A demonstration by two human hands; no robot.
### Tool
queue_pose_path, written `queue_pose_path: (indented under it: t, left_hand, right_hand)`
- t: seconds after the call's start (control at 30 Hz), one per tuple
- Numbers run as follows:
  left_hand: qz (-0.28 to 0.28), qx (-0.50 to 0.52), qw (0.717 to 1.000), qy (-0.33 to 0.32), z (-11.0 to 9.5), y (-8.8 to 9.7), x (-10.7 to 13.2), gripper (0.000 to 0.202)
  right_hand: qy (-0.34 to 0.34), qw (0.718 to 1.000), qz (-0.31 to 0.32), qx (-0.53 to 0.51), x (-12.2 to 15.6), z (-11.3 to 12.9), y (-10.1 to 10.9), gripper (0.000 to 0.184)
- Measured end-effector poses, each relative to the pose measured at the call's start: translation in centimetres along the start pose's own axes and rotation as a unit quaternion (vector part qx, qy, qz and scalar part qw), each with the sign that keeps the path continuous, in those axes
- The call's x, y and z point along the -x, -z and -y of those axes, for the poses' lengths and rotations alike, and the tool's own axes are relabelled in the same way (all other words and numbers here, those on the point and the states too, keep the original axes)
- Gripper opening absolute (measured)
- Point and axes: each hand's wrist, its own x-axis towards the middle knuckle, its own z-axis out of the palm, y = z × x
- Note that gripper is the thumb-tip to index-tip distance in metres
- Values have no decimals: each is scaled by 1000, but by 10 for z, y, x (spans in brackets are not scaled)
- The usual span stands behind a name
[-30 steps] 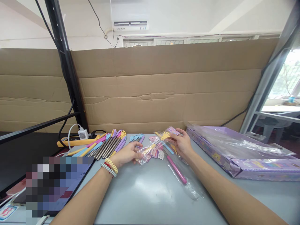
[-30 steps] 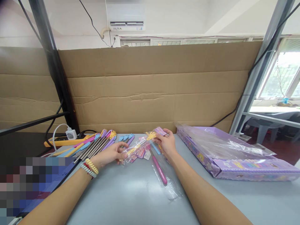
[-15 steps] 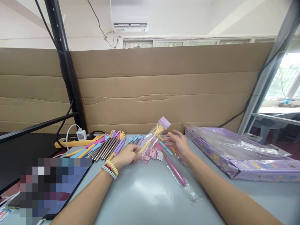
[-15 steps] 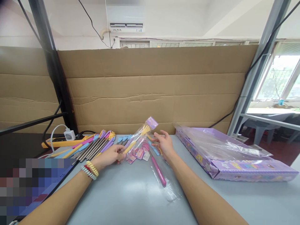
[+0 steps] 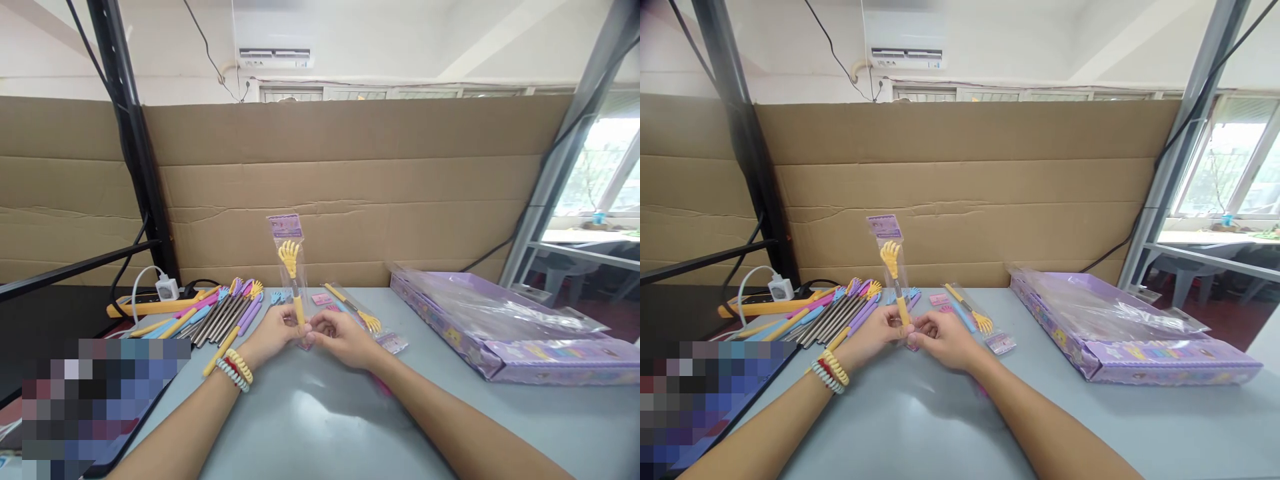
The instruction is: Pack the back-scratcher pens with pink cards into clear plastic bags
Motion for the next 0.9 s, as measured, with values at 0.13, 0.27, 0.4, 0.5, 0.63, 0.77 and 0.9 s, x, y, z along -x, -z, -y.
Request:
queue_pose_path:
  t: [0.13, 0.27, 0.4, 0.5, 0.63, 0.77, 0.9]
  left_hand:
    - [-16, -30, 999, -12, 2, -2, -1, 35]
    - [-21, -71, 997, -30, 2, -3, -1, 37]
    - [-10, -102, 994, -31, 2, -6, 0, 37]
    - [9, -150, 988, -25, 2, -8, 1, 39]
    - [29, -235, 971, -21, 4, -9, 2, 43]
    - [30, -255, 966, -38, 3, -11, 2, 50]
    - [17, -278, 959, -57, -1, -8, 4, 53]
  right_hand:
    - [20, 999, 37, -33, 1, -4, -2, 25]
    - [32, 994, 60, -82, 0, -3, -3, 22]
    - [-33, 989, 69, -124, -1, -4, -2, 25]
    - [-61, 985, 72, -144, -2, -9, 2, 20]
    - [-75, 984, 42, -155, -2, -13, 2, 20]
    - [-44, 998, 5, -47, -3, -7, 4, 19]
    - [-55, 981, -119, 143, -6, -1, 34, 25]
